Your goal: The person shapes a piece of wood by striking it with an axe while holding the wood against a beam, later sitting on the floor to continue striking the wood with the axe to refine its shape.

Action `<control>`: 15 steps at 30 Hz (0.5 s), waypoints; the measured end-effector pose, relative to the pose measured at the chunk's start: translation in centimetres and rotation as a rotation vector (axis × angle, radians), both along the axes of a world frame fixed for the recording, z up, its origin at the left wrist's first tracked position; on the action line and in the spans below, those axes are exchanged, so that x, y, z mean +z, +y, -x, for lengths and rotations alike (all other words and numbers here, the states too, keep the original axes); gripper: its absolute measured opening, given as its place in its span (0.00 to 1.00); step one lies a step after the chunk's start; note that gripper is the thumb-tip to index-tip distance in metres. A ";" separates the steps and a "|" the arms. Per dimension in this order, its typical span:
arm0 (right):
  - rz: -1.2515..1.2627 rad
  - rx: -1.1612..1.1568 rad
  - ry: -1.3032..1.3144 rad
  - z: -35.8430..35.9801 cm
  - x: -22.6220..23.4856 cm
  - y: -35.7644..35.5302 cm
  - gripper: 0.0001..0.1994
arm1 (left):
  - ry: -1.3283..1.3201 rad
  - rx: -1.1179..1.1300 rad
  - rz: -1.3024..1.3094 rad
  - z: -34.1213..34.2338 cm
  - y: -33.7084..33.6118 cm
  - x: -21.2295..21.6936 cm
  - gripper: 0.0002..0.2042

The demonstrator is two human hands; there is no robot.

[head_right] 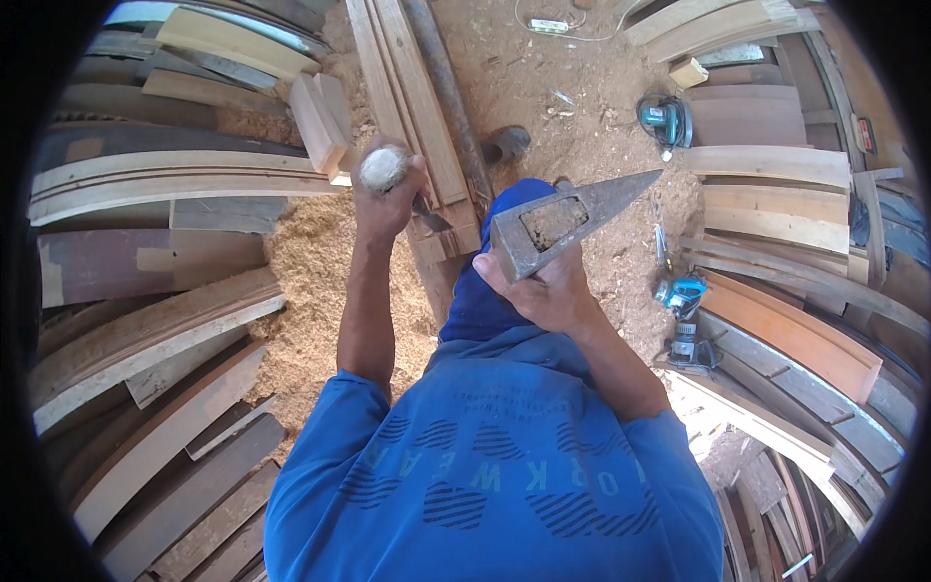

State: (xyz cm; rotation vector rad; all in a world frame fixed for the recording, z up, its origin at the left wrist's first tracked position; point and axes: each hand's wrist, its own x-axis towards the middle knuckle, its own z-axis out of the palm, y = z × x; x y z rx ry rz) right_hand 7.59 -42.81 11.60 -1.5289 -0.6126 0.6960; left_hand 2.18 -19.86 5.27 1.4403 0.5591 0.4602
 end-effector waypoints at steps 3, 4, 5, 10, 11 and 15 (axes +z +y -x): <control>0.021 0.031 -0.109 0.0 0.0 -0.3 0.14 | -0.024 0.005 -0.081 0.2 0.3 -0.1 0.09; 0.037 0.031 -0.093 -0.1 0.2 -0.3 0.13 | -0.033 -0.010 -0.125 0.2 0.5 0.0 0.09; 0.044 0.029 -0.087 -0.1 0.3 -0.3 0.13 | -0.035 -0.009 -0.127 0.3 0.5 0.1 0.09; 0.022 0.024 -0.073 0.1 0.2 -0.5 0.13 | -0.062 0.021 -0.049 0.8 0.7 0.7 0.08; 0.019 0.022 -0.068 0.2 0.2 -0.5 0.13 | -0.063 0.022 -0.052 0.9 0.7 0.7 0.08; 0.017 0.002 -0.061 0.3 0.2 -0.6 0.13 | -0.129 0.057 -0.095 1.0 0.6 1.0 0.07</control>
